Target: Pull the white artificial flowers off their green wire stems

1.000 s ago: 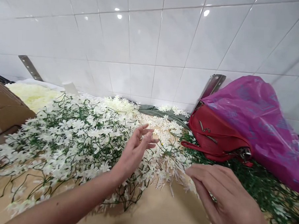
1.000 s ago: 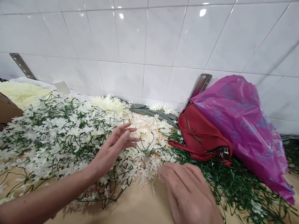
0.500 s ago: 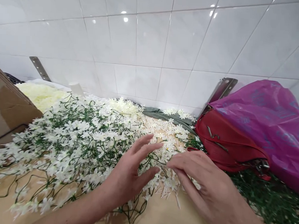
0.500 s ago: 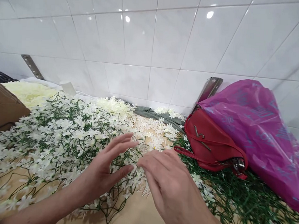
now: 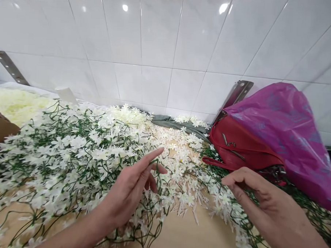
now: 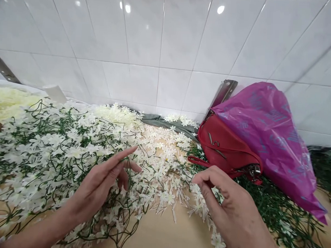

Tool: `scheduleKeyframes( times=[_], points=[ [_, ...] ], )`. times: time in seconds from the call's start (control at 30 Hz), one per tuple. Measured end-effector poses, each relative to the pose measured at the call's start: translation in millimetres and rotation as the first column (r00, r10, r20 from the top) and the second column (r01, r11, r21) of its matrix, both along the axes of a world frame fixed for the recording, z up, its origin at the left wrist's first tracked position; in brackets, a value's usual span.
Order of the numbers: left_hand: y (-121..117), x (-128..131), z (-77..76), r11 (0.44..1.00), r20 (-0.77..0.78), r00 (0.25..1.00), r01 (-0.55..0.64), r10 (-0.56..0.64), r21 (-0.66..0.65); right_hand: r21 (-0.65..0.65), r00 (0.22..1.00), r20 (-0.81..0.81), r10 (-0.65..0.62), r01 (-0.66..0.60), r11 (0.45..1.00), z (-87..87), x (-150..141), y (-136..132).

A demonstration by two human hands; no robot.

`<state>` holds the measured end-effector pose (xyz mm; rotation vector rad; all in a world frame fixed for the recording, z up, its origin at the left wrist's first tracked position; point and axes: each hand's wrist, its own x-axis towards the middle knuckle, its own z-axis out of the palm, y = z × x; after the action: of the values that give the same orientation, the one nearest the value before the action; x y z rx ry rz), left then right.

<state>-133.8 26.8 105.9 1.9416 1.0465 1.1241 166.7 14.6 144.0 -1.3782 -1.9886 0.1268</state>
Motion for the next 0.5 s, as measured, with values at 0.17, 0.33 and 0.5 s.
scheduleKeyframes(
  times=[0.17,0.33,0.5],
  points=[
    [-15,-2,4.9,0.982,-0.338,0.941,0.049,0.016,0.184,0.121,0.985,-0.03,-0.17,0.173,0.978,-9.5,4,-15],
    [-46,30,-5.6,0.995,-0.196,0.976,0.095,-0.097,-0.019,-0.021,0.971,-0.227,-0.08,0.077,0.997,-22.4,-17,-48],
    [-55,60,-21.4,0.841,0.296,0.952,0.221,-0.076,-0.494,-0.175,0.903,-0.409,0.13,-0.218,0.96,-61.6,-42,-81]
  ],
)
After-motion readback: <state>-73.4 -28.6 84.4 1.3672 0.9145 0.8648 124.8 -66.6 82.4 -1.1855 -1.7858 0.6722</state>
